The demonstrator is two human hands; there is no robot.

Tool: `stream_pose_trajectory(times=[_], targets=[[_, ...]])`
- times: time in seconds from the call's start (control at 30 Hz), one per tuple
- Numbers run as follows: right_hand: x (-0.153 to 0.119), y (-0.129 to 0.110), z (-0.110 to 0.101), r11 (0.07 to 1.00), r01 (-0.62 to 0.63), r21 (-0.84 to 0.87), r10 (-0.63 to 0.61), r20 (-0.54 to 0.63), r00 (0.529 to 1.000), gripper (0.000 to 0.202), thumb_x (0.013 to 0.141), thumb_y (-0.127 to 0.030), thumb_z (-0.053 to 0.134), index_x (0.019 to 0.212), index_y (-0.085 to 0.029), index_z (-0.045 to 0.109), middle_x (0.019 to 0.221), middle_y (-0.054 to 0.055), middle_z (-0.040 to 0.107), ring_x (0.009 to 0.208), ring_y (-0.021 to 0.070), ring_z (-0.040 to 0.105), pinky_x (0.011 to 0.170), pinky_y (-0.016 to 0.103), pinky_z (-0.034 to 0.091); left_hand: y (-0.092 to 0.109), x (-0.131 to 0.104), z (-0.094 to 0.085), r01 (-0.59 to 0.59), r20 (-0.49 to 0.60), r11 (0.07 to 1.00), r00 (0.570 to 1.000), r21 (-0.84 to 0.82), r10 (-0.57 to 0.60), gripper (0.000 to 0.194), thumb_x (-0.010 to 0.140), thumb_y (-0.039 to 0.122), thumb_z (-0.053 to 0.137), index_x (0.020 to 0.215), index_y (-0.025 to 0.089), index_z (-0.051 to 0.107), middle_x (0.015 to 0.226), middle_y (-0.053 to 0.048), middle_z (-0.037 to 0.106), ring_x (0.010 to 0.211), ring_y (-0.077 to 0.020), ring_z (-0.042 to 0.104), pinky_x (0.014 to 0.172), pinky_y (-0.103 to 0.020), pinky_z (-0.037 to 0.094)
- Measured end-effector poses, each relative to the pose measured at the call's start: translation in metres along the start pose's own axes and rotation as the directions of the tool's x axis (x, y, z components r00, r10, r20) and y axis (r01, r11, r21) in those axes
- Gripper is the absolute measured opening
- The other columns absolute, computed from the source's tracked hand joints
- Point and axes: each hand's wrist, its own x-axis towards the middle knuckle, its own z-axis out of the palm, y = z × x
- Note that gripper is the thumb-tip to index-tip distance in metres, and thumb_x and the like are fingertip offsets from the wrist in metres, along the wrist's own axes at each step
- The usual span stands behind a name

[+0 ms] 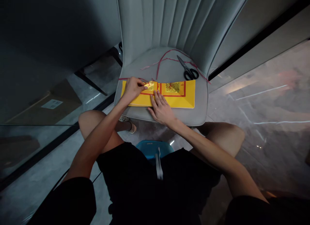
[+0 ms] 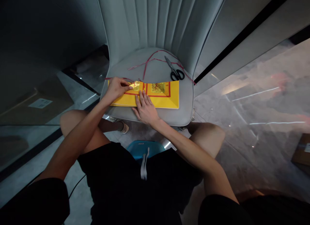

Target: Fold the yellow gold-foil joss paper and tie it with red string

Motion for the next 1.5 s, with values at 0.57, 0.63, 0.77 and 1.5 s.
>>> stream_pose_trajectory(times=[0.57, 0.63, 0.77, 1.5], targets=[[-0.001, 0.002, 0.001, 0.999, 0.028, -0.024, -0.029, -0.047, 0.998, 0.073, 0.109, -0.053, 0.028, 0.166, -0.009, 0.039, 0.175, 0.019, 0.032, 0.165, 0.0379, 0.021, 0.132, 0.061, 0.027, -0.012, 0.011, 0.008, -0.004, -0.009, 0.997, 1.000, -0.079, 0.004, 0.006, 0.080, 0.011, 0.075, 0.079, 0.016, 0.079, 0.085, -0.006, 0.080, 0.079, -0.0192, 0.068, 0.078, -0.033, 0.053], [-0.001, 0.002, 0.001, 0.999, 0.031, -0.020, -0.032, -0.041, 0.999, 0.072, 0.109, -0.054, 0.029, 0.166, -0.011, 0.039, 0.175, 0.017, 0.032, 0.165, 0.0376, 0.020, 0.132, 0.062, 0.027, -0.012, 0.010, 0.009, -0.003, -0.026, 0.997, 1.000, -0.074, 0.001, 0.007, 0.081, 0.010, 0.074, 0.080, 0.016, 0.079, 0.085, -0.006, 0.080, 0.079, -0.0189, 0.068, 0.079, -0.033, 0.052], [0.000, -0.001, -0.001, 0.999, 0.039, -0.019, -0.040, -0.019, 0.999, 0.073, 0.109, -0.056, 0.028, 0.165, -0.010, 0.041, 0.175, 0.016, 0.033, 0.166, 0.0387, 0.018, 0.132, 0.064, 0.026, -0.012, 0.006, 0.012, -0.026, -0.053, 0.998, 0.998, -0.062, 0.023, 0.009, 0.082, 0.010, 0.074, 0.084, 0.017, 0.080, 0.088, -0.005, 0.080, 0.081, -0.0181, 0.069, 0.080, -0.031, 0.050], [0.013, 0.007, -0.008, 0.997, 0.052, -0.050, -0.052, 0.000, 0.999, 0.076, 0.108, -0.063, 0.033, 0.167, -0.016, 0.039, 0.177, 0.014, 0.029, 0.166, 0.0381, 0.018, 0.131, 0.061, 0.029, -0.004, -0.010, 0.010, -0.052, -0.060, 0.990, 0.996, 0.128, 0.060, 0.014, 0.091, 0.018, 0.070, 0.100, 0.020, 0.081, 0.108, -0.008, 0.081, 0.099, -0.0235, 0.072, 0.092, -0.035, 0.052]])
